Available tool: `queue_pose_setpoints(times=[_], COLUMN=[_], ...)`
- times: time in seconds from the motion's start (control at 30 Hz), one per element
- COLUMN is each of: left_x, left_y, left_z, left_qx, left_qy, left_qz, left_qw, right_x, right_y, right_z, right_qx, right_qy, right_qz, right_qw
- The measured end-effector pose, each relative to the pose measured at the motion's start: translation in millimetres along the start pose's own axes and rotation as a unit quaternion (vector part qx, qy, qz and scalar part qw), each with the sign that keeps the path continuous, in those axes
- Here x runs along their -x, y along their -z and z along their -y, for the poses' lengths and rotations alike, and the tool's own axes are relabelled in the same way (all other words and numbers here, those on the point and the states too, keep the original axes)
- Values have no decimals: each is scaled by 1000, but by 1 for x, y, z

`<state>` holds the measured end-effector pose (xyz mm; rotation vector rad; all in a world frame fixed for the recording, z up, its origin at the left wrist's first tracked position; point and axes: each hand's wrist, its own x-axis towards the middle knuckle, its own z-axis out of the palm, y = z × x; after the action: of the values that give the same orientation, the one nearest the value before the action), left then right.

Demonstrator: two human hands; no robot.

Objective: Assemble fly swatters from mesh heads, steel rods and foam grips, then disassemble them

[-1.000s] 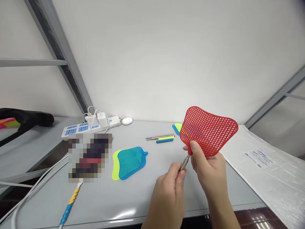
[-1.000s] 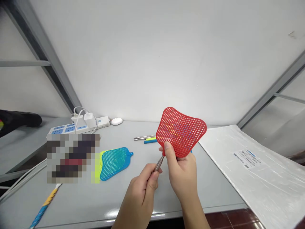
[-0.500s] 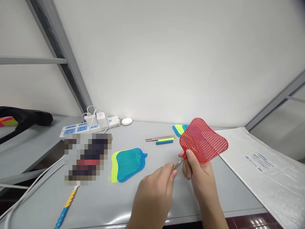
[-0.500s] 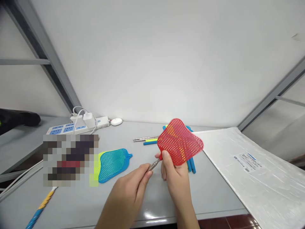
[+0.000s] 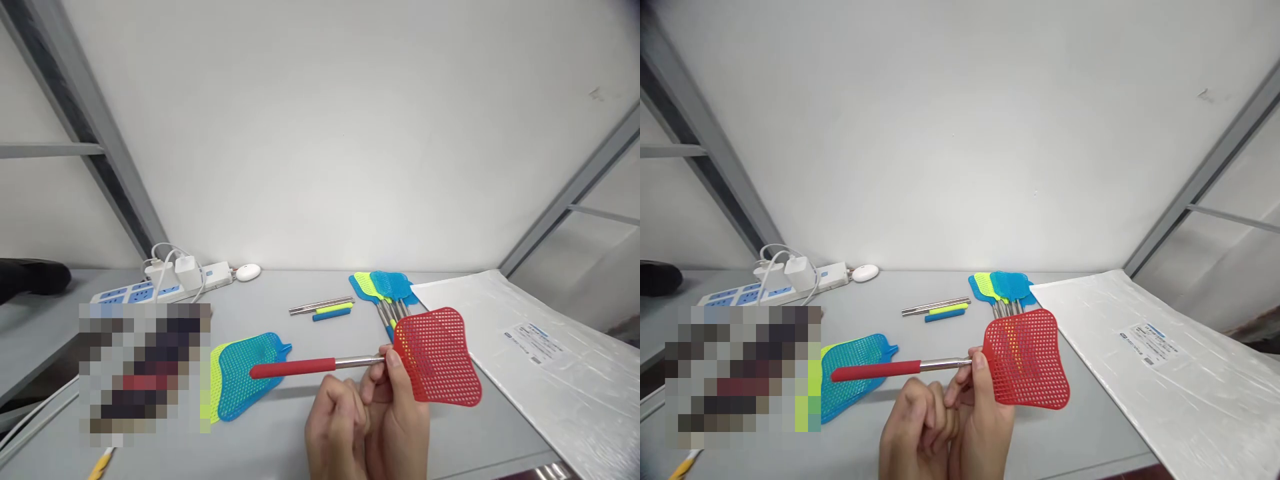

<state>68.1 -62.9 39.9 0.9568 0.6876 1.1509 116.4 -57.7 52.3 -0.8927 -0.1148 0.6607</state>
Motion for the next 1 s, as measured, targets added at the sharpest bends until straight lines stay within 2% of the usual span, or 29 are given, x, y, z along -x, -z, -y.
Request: queue_pose_setpoints(times=[0.03,0.1,0.17,0.27,0.43,0.53,0.63,0.77,0.83,0.9,1.0], left_x=[-5,-11,-14,-14,-15,-14,-12,-15,-19,-22,-26], left_y=[-3,-7,-7,-1,17,25,37,62,71,73,62], left_z=[0,-2,-7,-16,-28,-35,-45,-63,-69,-69,-61], left_qx=[73,138,140,101,-3,-52,-82,-16,-2,23,109], left_qy=[50,99,113,119,68,33,15,-21,-40,-42,-41], left_qz=[-8,-30,-44,-25,24,13,-2,-68,-74,-59,-56], left_qw=[996,985,983,987,997,998,997,997,996,997,992], right_x=[2,6,9,12,20,29,30,14,5,-1,-2], right_y=[1,3,6,9,7,3,7,30,40,44,36], right_z=[0,-1,-3,-5,-9,-9,-3,22,34,42,41], right_qx=[-1,-1,10,41,35,59,35,-1,-2,-20,-58], right_qy=[-11,-40,-49,-24,-7,1,-9,-11,1,10,6], right_qz=[4,26,52,91,161,170,160,115,107,100,104], right_qw=[1000,999,997,995,986,984,986,993,994,995,993])
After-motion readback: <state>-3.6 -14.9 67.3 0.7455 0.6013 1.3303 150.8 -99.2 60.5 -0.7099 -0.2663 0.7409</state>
